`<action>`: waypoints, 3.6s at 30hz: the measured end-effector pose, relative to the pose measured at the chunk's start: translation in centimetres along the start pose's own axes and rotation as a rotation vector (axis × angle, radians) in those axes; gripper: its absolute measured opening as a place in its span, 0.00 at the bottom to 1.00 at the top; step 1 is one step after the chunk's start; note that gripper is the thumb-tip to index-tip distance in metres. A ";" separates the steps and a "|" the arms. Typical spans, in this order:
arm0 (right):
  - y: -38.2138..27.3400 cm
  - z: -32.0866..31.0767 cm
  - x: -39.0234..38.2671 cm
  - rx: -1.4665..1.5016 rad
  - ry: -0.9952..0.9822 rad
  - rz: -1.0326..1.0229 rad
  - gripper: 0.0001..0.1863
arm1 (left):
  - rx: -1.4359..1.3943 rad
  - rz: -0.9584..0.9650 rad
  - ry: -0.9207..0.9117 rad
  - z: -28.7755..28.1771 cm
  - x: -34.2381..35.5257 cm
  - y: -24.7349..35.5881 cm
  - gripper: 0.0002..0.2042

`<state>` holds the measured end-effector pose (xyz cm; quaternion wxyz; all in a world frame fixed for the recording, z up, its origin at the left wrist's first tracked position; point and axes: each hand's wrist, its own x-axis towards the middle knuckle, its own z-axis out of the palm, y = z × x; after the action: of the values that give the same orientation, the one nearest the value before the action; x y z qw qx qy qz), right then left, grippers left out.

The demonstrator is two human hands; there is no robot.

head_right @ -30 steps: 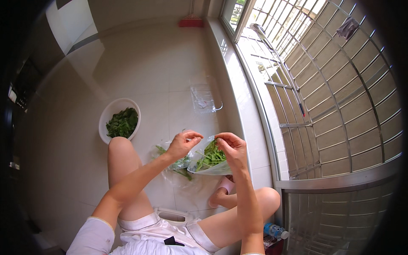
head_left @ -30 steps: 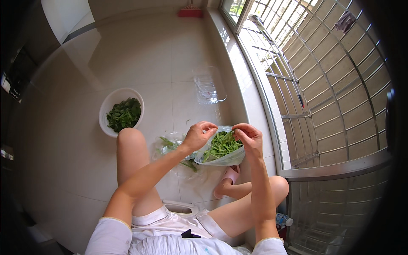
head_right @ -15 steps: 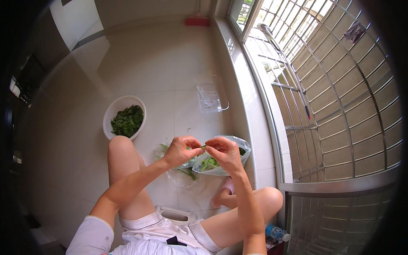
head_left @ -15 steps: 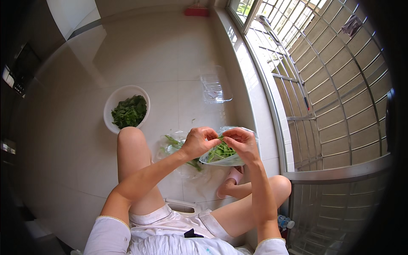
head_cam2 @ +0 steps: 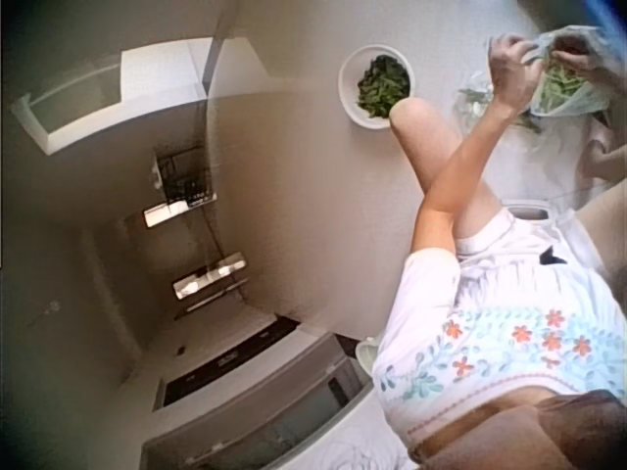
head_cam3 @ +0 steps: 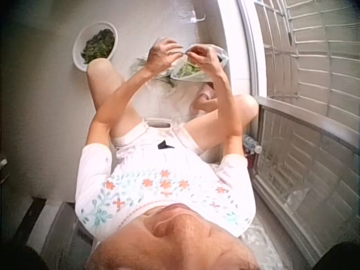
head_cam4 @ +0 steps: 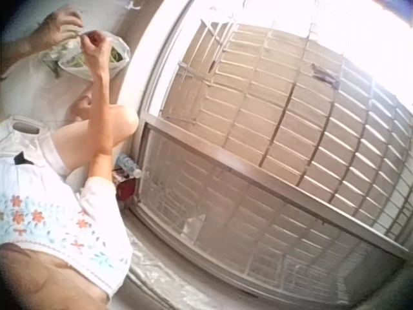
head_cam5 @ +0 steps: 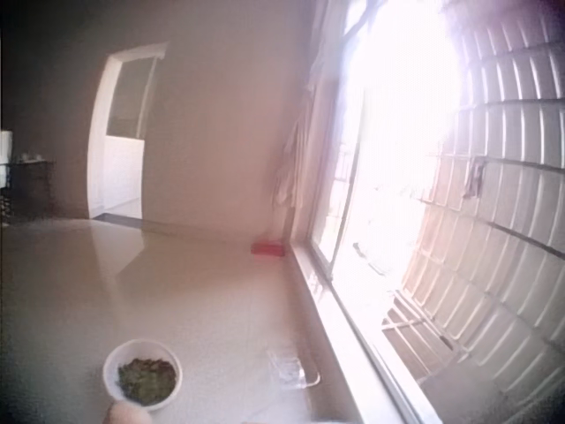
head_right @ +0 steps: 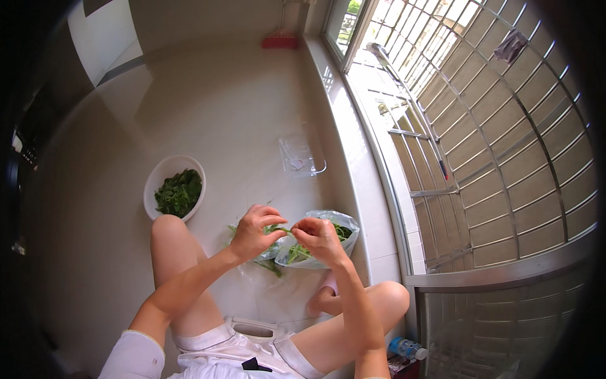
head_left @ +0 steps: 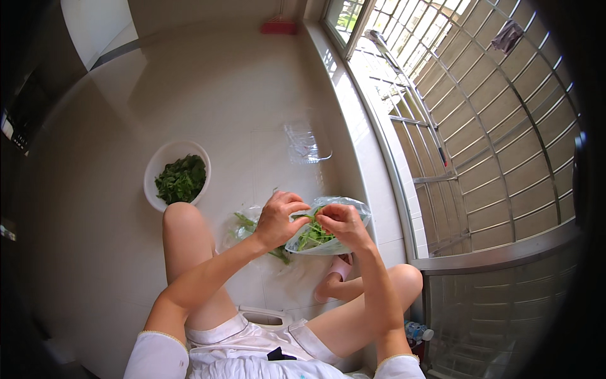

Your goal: The person plucks leaves from stalks by hand and places the leaves into a bowl while discarding the stalks into a plastic bag.

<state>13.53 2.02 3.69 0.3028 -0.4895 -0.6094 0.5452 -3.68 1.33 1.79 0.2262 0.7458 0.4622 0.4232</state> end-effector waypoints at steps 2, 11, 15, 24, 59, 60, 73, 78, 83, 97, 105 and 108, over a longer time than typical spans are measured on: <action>0.0 0.1 0.0 -0.003 0.026 -0.008 0.07 | 0.115 0.031 0.032 -0.3 0.3 0.7 0.07; 0.0 0.8 -0.1 0.052 -0.001 -0.001 0.07 | -0.009 -0.010 0.006 0.3 0.1 0.0 0.04; -1.3 0.7 -0.3 0.239 -0.068 0.109 0.08 | -0.166 -0.125 -0.049 0.3 0.0 -0.2 0.03; -1.1 0.9 -0.3 0.259 -0.061 0.125 0.08 | -0.347 -0.298 -0.090 0.1 -0.1 0.5 0.04; -1.0 0.4 -0.2 0.228 -0.099 0.148 0.06 | -0.284 -0.210 -0.157 -0.2 -0.2 0.5 0.03; -1.1 0.4 -0.3 0.239 -0.092 0.163 0.06 | -0.294 -0.211 -0.166 -0.2 -0.2 0.5 0.04; -0.7 0.0 -0.3 0.561 -0.110 0.430 0.05 | -0.421 -0.306 -0.192 0.0 -0.5 0.6 0.06; 0.1 -0.1 -0.1 0.678 -0.183 0.445 0.03 | -0.588 -0.363 -0.228 -0.1 -0.5 0.0 0.05; 0.3 -0.2 -0.1 0.752 -0.261 0.478 0.01 | -0.875 -0.421 -0.284 -0.2 -0.5 -0.1 0.05; 0.6 0.6 -0.3 0.880 -0.393 0.544 0.03 | -1.230 -0.533 -0.271 -0.1 -0.7 -0.3 0.05; 1.1 0.7 -0.9 0.867 -0.264 0.425 0.02 | -1.372 -0.602 -0.120 -0.6 0.4 -0.6 0.03; 1.1 -0.2 -0.8 0.817 -0.231 0.317 0.02 | -1.139 -0.626 -0.126 -0.4 0.5 -0.9 0.04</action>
<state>14.30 1.27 2.81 0.3139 -0.3532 -0.2917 0.8316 -4.37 2.16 1.59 0.7252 0.3627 0.3468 0.4714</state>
